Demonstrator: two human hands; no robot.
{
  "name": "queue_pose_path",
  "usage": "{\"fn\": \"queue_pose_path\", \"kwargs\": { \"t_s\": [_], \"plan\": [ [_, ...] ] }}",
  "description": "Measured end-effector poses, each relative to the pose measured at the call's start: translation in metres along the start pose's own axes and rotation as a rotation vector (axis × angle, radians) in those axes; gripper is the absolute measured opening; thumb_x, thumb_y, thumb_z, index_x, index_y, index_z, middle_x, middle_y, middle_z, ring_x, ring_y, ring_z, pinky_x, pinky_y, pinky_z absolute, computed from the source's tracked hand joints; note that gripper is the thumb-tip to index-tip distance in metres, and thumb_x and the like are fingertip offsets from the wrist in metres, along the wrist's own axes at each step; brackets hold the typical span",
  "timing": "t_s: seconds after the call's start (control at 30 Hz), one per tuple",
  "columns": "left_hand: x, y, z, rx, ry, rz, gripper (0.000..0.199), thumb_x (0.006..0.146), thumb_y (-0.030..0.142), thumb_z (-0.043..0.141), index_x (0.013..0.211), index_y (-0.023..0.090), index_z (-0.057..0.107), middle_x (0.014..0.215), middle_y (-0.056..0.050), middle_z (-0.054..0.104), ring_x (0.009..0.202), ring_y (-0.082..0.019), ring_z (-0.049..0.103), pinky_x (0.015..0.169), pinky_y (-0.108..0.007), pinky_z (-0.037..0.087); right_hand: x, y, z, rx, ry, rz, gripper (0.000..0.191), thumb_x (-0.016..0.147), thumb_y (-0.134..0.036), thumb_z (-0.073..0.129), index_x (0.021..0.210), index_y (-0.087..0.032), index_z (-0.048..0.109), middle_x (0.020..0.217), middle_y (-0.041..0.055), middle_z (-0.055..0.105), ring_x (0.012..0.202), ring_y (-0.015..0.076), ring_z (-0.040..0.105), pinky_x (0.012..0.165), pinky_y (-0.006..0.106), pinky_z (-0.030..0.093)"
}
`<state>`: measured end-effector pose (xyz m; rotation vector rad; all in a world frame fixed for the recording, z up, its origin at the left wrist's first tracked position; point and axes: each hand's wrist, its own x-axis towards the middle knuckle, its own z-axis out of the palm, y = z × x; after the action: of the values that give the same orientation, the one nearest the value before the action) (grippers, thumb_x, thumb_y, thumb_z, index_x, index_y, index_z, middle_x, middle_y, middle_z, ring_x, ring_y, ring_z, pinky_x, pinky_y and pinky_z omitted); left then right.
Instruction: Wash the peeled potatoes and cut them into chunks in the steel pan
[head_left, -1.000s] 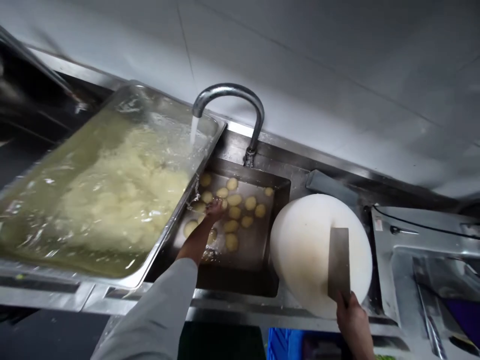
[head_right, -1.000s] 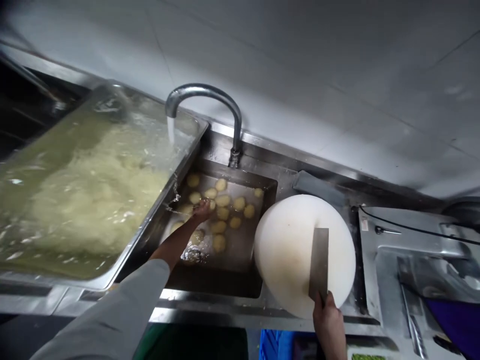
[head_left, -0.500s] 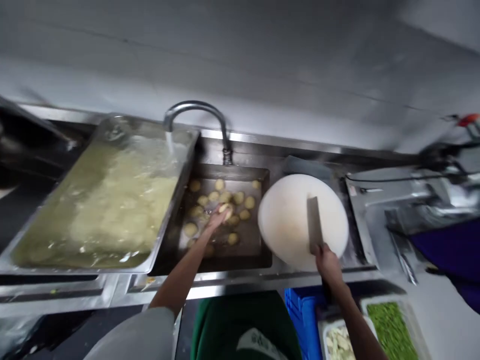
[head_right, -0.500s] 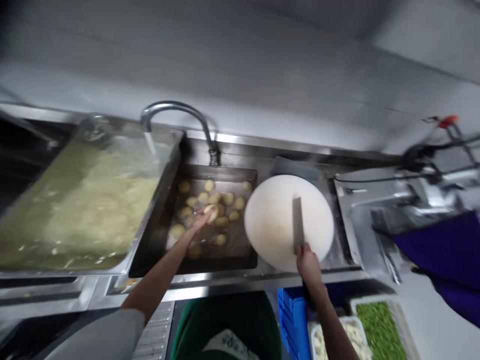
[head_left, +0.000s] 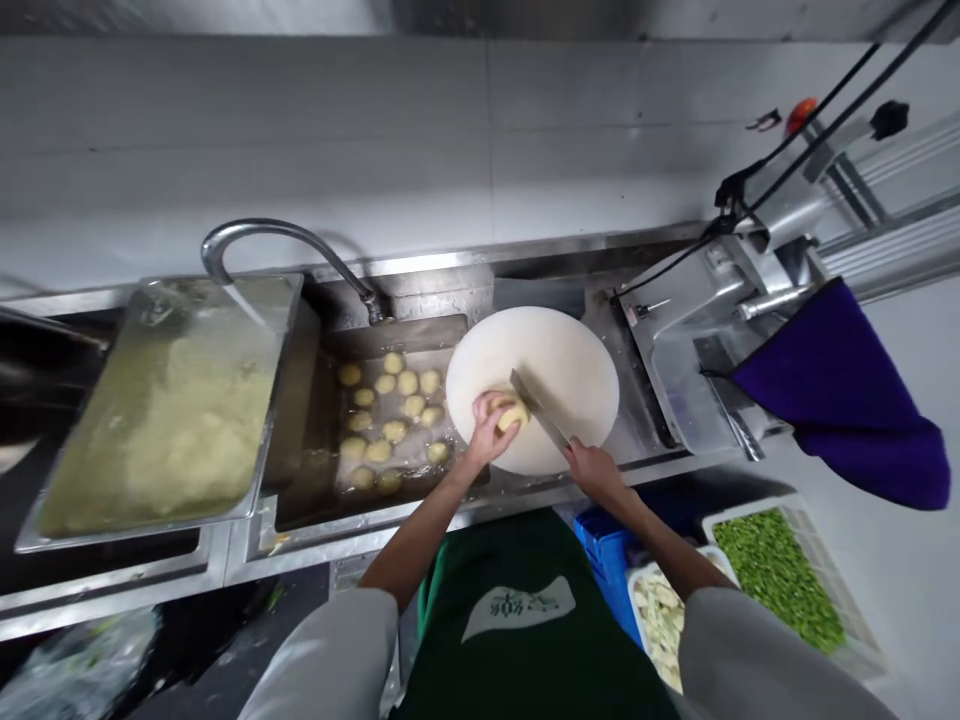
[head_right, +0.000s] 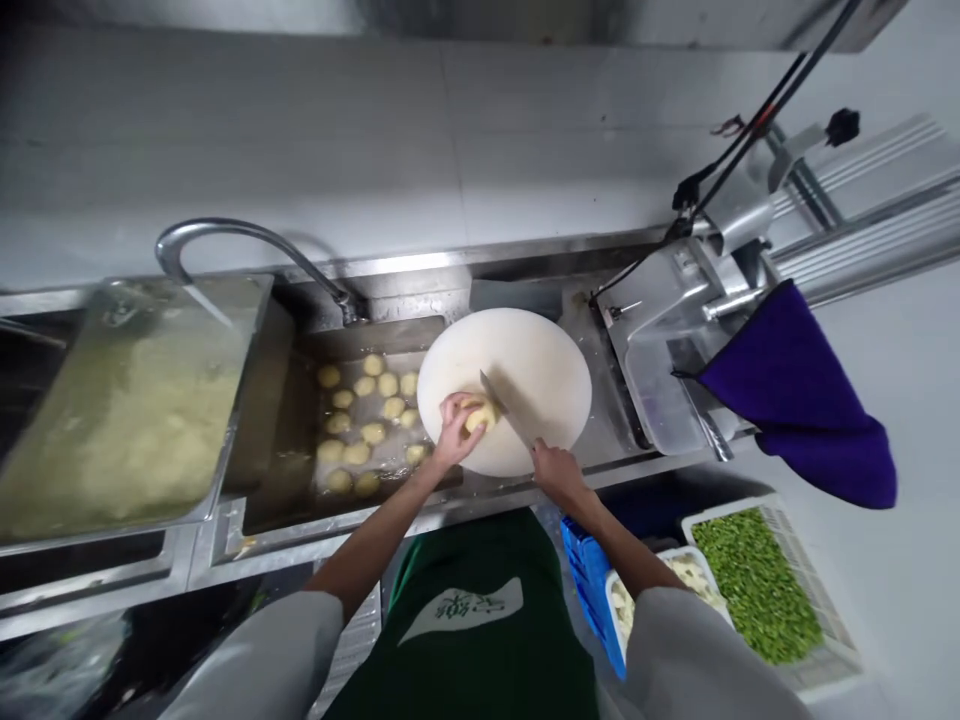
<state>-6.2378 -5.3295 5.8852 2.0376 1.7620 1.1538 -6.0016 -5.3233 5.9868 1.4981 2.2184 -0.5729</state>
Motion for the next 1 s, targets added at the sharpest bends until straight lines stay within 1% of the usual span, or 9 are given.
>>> {"fn": "queue_pose_path", "kwargs": {
  "t_s": [0.1,0.27,0.4,0.53,0.6,0.7,0.87,0.93,1.0],
  "plan": [
    [-0.014,0.001,-0.005,0.027,0.06,-0.05,0.021,0.098,0.031,0.052,0.11,0.019,0.064,0.112,-0.013,0.058,0.112,-0.026,0.052,0.099,-0.045,0.044,-0.004,0.003,-0.004,-0.015,-0.034,-0.072,0.034,0.107,-0.031,0.025,0.118,-0.014,0.053,0.101,0.0165,0.074,0.094,0.0261,0.072,0.075,0.03,0.045],
    [-0.018,0.007,-0.006,0.053,-0.022,-0.032,0.02,0.099,0.029,0.05,0.103,0.021,0.067,0.107,-0.013,0.06,0.106,-0.026,0.054,0.095,-0.045,0.045,-0.03,0.005,-0.024,-0.071,-0.045,-0.124,0.031,0.105,-0.026,0.025,0.119,-0.014,0.051,0.094,0.016,0.075,0.091,0.0278,0.073,0.073,0.031,0.047],
    [-0.015,0.005,-0.008,0.054,-0.047,-0.015,0.022,0.098,0.025,0.047,0.103,0.021,0.068,0.105,-0.013,0.061,0.104,-0.026,0.055,0.093,-0.046,0.046,-0.051,0.007,-0.036,-0.113,-0.056,-0.208,0.032,0.106,-0.027,0.023,0.117,-0.015,0.051,0.089,0.0136,0.075,0.086,0.0279,0.074,0.072,0.031,0.048],
    [-0.013,0.005,-0.007,0.038,-0.041,-0.006,0.022,0.098,0.024,0.047,0.103,0.021,0.068,0.105,-0.012,0.062,0.103,-0.025,0.055,0.092,-0.045,0.045,-0.053,0.004,-0.045,-0.129,-0.122,-0.207,0.031,0.106,-0.025,0.024,0.117,-0.015,0.051,0.089,0.014,0.074,0.086,0.0278,0.075,0.072,0.032,0.049],
    [-0.013,0.007,-0.005,0.032,-0.045,-0.018,0.022,0.098,0.024,0.047,0.104,0.021,0.068,0.105,-0.012,0.062,0.103,-0.025,0.056,0.092,-0.045,0.045,-0.044,-0.002,-0.048,-0.128,-0.132,-0.189,0.032,0.105,-0.025,0.024,0.118,-0.014,0.052,0.088,0.0151,0.074,0.087,0.0286,0.075,0.073,0.033,0.05],
    [-0.014,0.007,-0.002,0.03,-0.038,-0.049,0.023,0.098,0.026,0.047,0.105,0.021,0.069,0.104,-0.013,0.063,0.103,-0.025,0.056,0.092,-0.045,0.045,-0.015,-0.02,-0.046,-0.109,-0.11,-0.2,0.035,0.105,-0.023,0.025,0.122,-0.012,0.053,0.091,0.0168,0.073,0.092,0.0288,0.074,0.076,0.033,0.051],
    [-0.017,0.004,-0.006,0.016,-0.018,-0.049,0.024,0.1,0.029,0.046,0.105,0.021,0.068,0.105,-0.011,0.063,0.103,-0.023,0.056,0.092,-0.043,0.047,0.044,-0.055,-0.028,-0.025,-0.055,-0.278,0.031,0.099,-0.012,0.037,0.122,-0.01,0.058,0.108,0.0175,0.073,0.101,0.0244,0.071,0.085,0.031,0.049],
    [-0.019,0.005,-0.01,0.003,-0.008,-0.051,0.023,0.1,0.031,0.048,0.106,0.021,0.068,0.108,-0.012,0.062,0.105,-0.024,0.056,0.094,-0.043,0.047,0.057,-0.055,-0.024,0.005,-0.042,-0.265,0.031,0.102,-0.017,0.036,0.121,-0.009,0.058,0.106,0.0168,0.074,0.098,0.0242,0.072,0.083,0.03,0.048],
    [-0.02,0.008,-0.011,0.011,0.015,-0.059,0.023,0.099,0.034,0.052,0.108,0.021,0.069,0.111,-0.012,0.061,0.109,-0.025,0.055,0.097,-0.044,0.047,0.064,-0.045,-0.026,0.034,-0.035,-0.251,0.033,0.105,-0.027,0.034,0.118,-0.01,0.06,0.102,0.0158,0.074,0.096,0.0246,0.072,0.08,0.03,0.048]
  ]
}}
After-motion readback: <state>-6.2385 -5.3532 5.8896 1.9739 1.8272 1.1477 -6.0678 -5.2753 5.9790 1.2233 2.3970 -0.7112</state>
